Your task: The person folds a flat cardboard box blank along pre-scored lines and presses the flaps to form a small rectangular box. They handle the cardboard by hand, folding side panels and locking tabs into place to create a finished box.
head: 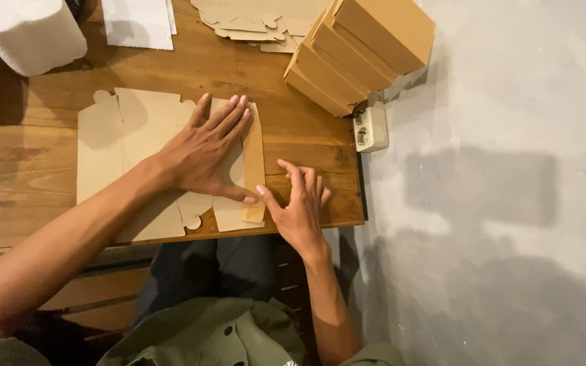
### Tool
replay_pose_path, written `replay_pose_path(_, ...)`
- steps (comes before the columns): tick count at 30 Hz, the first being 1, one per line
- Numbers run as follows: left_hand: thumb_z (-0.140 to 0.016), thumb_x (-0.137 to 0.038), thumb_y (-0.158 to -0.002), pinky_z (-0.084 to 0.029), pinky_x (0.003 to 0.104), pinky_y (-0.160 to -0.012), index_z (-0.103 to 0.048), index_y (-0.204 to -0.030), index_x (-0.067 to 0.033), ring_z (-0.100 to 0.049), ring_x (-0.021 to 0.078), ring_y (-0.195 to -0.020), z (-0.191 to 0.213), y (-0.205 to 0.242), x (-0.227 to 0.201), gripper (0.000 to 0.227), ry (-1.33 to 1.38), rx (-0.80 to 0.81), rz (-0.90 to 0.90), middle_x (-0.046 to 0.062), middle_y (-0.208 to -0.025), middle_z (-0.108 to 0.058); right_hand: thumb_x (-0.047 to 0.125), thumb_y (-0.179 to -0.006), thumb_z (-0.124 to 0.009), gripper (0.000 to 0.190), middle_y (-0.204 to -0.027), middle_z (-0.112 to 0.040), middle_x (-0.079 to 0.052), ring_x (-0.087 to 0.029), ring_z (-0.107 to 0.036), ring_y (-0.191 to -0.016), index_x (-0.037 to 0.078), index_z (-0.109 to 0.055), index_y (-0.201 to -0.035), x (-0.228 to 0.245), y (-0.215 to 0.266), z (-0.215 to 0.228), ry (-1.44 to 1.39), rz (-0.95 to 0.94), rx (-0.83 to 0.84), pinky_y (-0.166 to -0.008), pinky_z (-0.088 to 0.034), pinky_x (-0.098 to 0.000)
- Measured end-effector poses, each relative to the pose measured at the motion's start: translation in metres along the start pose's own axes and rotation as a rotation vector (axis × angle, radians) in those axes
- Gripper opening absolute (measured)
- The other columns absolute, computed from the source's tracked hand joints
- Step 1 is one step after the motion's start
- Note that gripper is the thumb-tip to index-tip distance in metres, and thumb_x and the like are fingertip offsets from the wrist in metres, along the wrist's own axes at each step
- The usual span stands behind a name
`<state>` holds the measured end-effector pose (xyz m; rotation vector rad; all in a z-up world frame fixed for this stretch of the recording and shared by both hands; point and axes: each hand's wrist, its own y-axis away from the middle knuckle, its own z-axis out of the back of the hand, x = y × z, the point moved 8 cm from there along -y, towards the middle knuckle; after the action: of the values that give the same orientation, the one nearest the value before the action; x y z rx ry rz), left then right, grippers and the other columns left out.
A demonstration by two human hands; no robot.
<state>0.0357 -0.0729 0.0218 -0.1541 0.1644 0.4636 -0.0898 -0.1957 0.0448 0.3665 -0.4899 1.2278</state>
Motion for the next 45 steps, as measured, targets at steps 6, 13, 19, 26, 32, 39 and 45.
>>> replay_pose_path(6, -0.044, -0.117, -0.056, 0.006, 0.062, -0.124, -0.024, -0.162, 0.0022, -0.011, 0.0325, -0.161, 0.001, -0.001, -0.001, 0.160, 0.002, 0.025, -0.002, 0.022, -0.170, -0.021, 0.053, -0.094, -0.070, 0.061, -0.112, -0.046, -0.007, -0.032, -0.046, -0.108, 0.015, -0.053, -0.139, -0.004, -0.028, -0.002, 0.000, 0.030, -0.022, -0.099, -0.026, -0.0515)
replay_pose_path(13, -0.038, -0.118, -0.057, 0.004, 0.061, -0.125, -0.026, -0.161, 0.0029, -0.012, 0.0317, -0.161, 0.000, -0.001, -0.001, 0.160, -0.011, -0.003, -0.011, 0.022, -0.171, -0.021, 0.060, -0.095, -0.064, 0.060, -0.110, -0.048, -0.005, -0.028, -0.049, -0.107, 0.021, -0.052, -0.139, -0.007, -0.073, -0.007, 0.080, 0.050, -0.027, -0.093, -0.030, -0.0507)
replay_pose_path(19, -0.040, -0.116, -0.058, 0.005, 0.062, -0.125, -0.025, -0.162, 0.0034, -0.011, 0.0334, -0.161, -0.002, -0.001, -0.002, 0.159, -0.007, -0.005, -0.033, 0.023, -0.171, -0.020, 0.058, -0.098, -0.062, 0.056, -0.107, -0.049, -0.006, -0.031, -0.051, -0.105, 0.022, -0.050, -0.139, -0.012, -0.113, -0.017, 0.094, 0.073, -0.061, -0.092, -0.033, -0.0523)
replay_pose_path(26, -0.038, -0.118, -0.057, 0.004, 0.061, -0.126, -0.025, -0.162, 0.0025, -0.012, 0.0321, -0.161, -0.001, 0.000, 0.000, 0.160, -0.034, -0.009, -0.021, 0.022, -0.171, -0.021, 0.054, -0.101, -0.058, 0.052, -0.113, -0.048, -0.009, -0.035, -0.051, -0.109, 0.022, -0.050, -0.141, -0.002, -0.106, -0.016, 0.150, 0.082, -0.083, -0.094, -0.036, -0.0547)
replay_pose_path(32, -0.042, -0.116, -0.056, 0.007, 0.062, -0.124, -0.025, -0.162, 0.0024, -0.011, 0.0338, -0.161, -0.004, -0.001, 0.002, 0.160, 0.041, -0.001, -0.018, 0.023, -0.171, -0.019, 0.048, -0.102, -0.058, 0.050, -0.118, -0.046, -0.011, -0.036, -0.048, -0.111, 0.022, -0.051, -0.144, 0.007, -0.070, -0.011, 0.131, 0.052, -0.045, -0.097, -0.032, -0.0534)
replay_pose_path(39, -0.046, -0.115, -0.056, 0.007, 0.062, -0.125, -0.025, -0.163, 0.0009, -0.012, 0.0334, -0.161, -0.003, -0.001, 0.001, 0.159, 0.023, 0.001, -0.014, 0.023, -0.170, -0.022, 0.053, -0.102, -0.054, 0.046, -0.112, -0.048, -0.007, -0.027, -0.048, -0.106, 0.024, -0.056, -0.138, 0.004, -0.018, -0.004, 0.094, -0.065, -0.016, -0.094, -0.033, -0.0501)
replay_pose_path(45, -0.038, -0.115, -0.058, 0.002, 0.062, -0.126, -0.029, -0.162, 0.0026, -0.016, 0.0338, -0.161, -0.007, 0.000, 0.000, 0.158, 0.031, -0.026, -0.013, 0.023, -0.170, -0.026, 0.048, -0.099, -0.063, 0.039, -0.114, -0.046, -0.005, -0.029, -0.049, -0.108, 0.022, -0.057, -0.128, 0.000, 0.016, -0.005, 0.037, -0.093, 0.005, -0.093, -0.031, -0.0471)
